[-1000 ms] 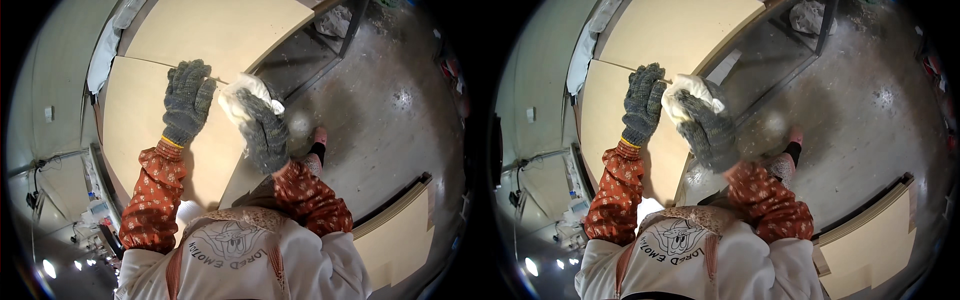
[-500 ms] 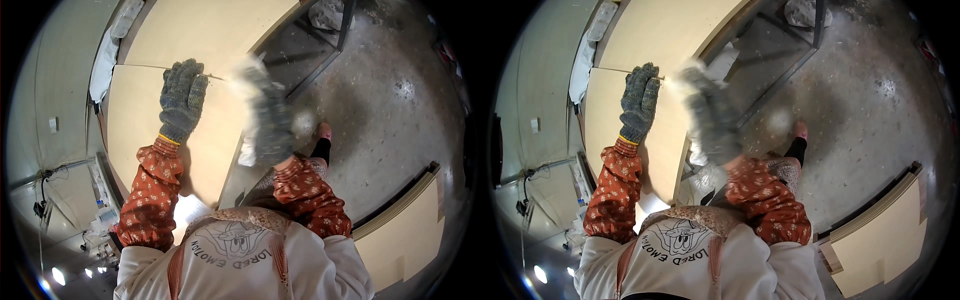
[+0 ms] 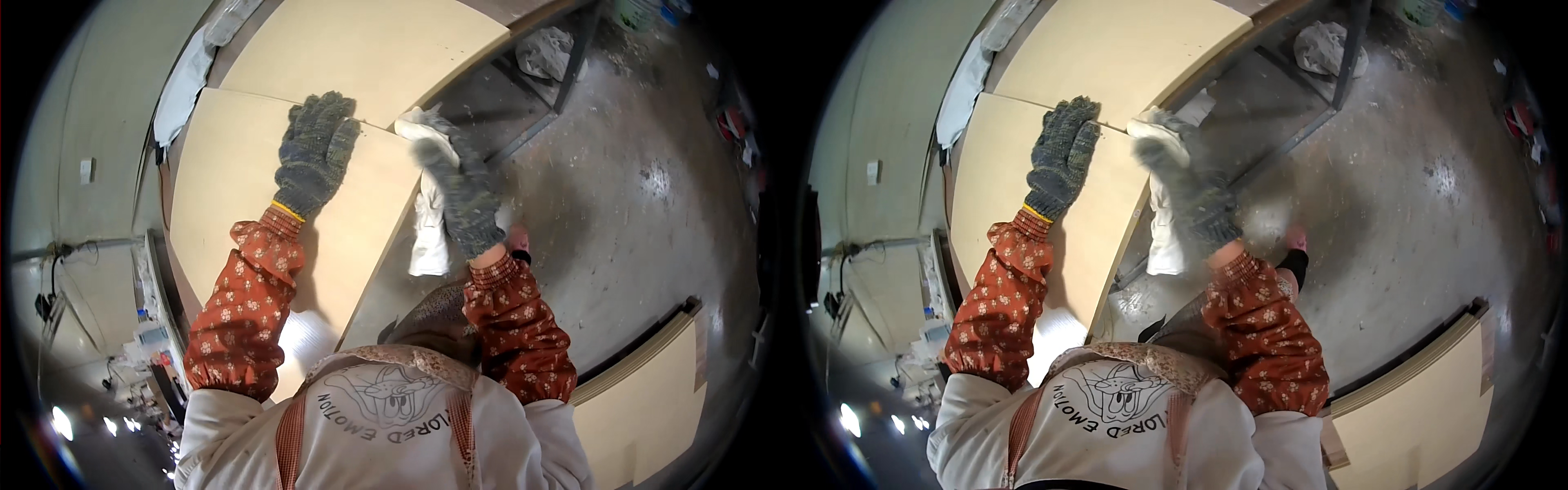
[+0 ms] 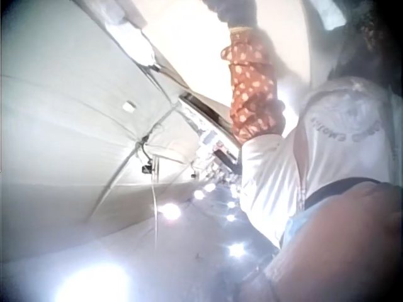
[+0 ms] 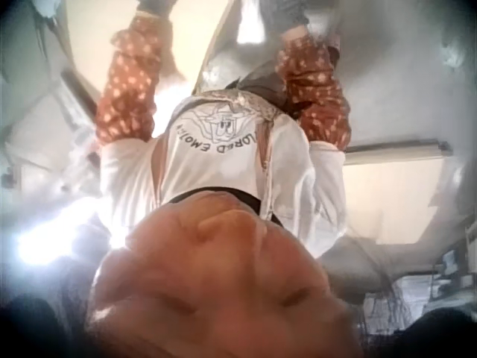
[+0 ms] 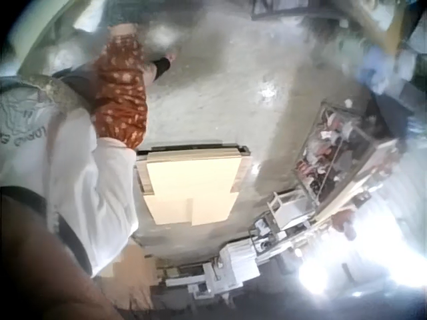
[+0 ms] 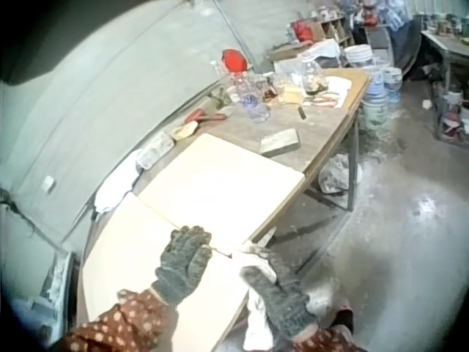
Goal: The person sands the edges of wooden panels with a sanding block and wipes the surfaces with a cloth and liquid. They move the panels on a worktable and stack them.
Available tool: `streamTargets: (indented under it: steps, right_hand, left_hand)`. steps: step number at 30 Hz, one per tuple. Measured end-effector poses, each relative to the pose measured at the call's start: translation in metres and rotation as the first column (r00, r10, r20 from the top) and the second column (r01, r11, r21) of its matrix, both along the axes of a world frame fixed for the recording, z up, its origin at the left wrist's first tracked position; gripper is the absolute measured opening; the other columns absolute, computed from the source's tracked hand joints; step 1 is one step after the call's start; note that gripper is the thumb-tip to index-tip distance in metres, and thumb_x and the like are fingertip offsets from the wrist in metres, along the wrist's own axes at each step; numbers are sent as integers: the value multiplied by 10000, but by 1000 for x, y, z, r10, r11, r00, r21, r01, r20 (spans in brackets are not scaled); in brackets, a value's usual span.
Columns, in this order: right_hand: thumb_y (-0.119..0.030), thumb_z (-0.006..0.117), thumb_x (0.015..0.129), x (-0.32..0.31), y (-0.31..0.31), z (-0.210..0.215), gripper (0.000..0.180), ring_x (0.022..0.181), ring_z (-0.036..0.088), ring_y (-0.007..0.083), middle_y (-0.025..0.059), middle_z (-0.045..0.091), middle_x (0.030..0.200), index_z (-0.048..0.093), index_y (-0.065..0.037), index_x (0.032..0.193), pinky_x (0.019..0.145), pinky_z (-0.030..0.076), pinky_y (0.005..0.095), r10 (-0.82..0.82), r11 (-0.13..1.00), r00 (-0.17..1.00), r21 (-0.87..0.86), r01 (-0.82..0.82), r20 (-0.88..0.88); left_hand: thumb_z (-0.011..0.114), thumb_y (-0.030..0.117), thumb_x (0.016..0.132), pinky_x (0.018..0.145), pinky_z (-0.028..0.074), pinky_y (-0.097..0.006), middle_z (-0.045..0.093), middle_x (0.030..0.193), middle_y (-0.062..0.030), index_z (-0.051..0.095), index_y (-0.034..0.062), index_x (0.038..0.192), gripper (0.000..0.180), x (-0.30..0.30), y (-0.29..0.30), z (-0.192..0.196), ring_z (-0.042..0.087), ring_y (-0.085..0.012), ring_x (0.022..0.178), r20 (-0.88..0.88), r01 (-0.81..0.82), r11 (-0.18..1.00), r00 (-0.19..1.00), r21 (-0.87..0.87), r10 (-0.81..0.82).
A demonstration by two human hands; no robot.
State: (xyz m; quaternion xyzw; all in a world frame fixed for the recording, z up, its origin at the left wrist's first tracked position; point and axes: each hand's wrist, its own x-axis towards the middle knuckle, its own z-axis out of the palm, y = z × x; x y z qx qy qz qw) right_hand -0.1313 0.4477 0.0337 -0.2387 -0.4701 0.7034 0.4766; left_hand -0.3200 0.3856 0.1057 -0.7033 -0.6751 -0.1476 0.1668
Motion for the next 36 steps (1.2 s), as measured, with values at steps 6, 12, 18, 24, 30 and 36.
streamTargets:
  steps: [6,12,18,24,30,36]
  right_hand:
    - [-32,495,942,21,46,-10,349,1131,604,171,93,628,1258,584,-42,1279,966,489,278,331,813,831,311,-492,448]
    - [-168,512,960,4,81,51,343,1121,589,232,59,635,1236,603,-194,1290,983,466,341,523,585,298,-82,-807,798]
    - [-418,605,880,3,86,23,399,937,630,255,127,681,1035,684,-103,1112,841,482,361,587,542,466,107,-834,662]
    - [-319,617,906,54,52,30,342,962,665,237,136,701,1069,692,-46,1098,819,530,338,842,494,430,-145,-857,326]
    - [-293,649,908,108,27,77,316,880,643,244,144,682,985,659,-29,1081,762,518,351,680,415,256,-72,-907,688]
    - [-290,635,932,113,-27,55,329,813,650,251,202,675,896,623,21,1040,733,502,375,826,447,419,15,-894,377]
  left_hand:
    - [591,103,910,1099,346,-453,575,1300,-170,575,-8,1269,376,26,-56,10,506,-333,1261,21,2,1000,1000,-31,-2]
    - [577,401,905,1110,273,-583,461,1382,-236,490,-23,1323,601,95,-196,28,393,-412,1332,55,-165,931,980,-324,193]
    - [685,81,696,1132,231,-607,399,1437,-245,455,-4,1360,707,133,-225,21,334,-436,1370,-33,-376,869,922,-323,386]
    - [516,-70,700,1107,274,-633,405,1432,-246,494,-5,1309,613,146,-254,22,362,-434,1359,-77,-351,869,935,-350,346]
    - [514,-14,804,1092,282,-663,371,1492,-151,528,123,1279,495,145,-302,18,301,-403,1408,16,-183,897,978,-404,207]
    - [539,24,823,1108,287,-615,428,1431,-203,541,107,1246,431,101,-339,18,321,-409,1394,-60,-235,886,971,-399,231]
